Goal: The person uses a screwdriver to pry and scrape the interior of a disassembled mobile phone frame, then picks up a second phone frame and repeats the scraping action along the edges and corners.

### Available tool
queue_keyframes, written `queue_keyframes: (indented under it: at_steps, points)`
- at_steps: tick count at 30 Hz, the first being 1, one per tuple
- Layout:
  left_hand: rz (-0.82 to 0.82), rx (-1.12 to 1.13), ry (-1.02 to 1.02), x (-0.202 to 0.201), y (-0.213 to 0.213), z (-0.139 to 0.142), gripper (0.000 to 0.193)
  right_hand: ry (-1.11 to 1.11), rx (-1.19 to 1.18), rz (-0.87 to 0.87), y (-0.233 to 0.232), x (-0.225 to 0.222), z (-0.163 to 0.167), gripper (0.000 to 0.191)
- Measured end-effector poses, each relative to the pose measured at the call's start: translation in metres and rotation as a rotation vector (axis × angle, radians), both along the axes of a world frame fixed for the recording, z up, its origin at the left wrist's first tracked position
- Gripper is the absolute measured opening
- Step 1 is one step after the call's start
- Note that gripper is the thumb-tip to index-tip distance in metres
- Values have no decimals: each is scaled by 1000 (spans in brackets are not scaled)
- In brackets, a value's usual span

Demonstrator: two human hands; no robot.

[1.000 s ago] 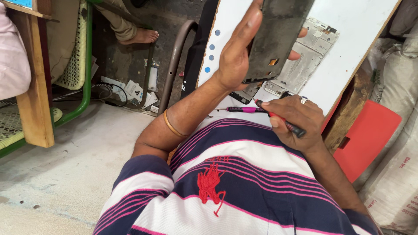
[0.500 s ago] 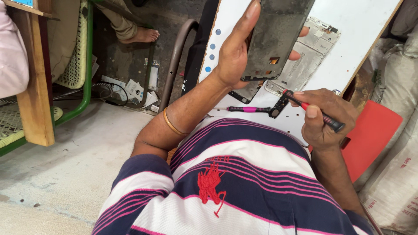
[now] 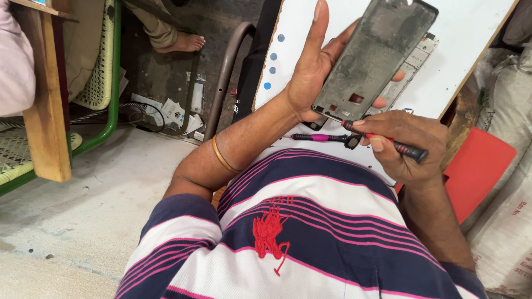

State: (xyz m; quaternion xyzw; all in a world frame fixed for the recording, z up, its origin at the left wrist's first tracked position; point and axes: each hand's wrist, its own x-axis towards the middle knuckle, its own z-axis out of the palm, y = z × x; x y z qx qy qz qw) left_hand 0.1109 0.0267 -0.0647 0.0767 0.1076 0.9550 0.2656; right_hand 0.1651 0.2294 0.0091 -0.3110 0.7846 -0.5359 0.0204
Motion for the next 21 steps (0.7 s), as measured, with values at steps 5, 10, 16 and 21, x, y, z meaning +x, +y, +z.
queue_keyframes:
  at_steps: [5,10,16,21]
  points:
    - [-40,39,-19,1,-1,2,97,38,31,38,2,-4,5,22]
    - [-24,20,-24,1,-1,3,98,32,52,49,0,-4,5,22]
    - [-59,-65,-95,7,5,4,102,-28,-43,42,-3,-7,7,27]
    - [-117,-235,56,21,6,12,100,-10,-174,-133,16,-20,14,37]
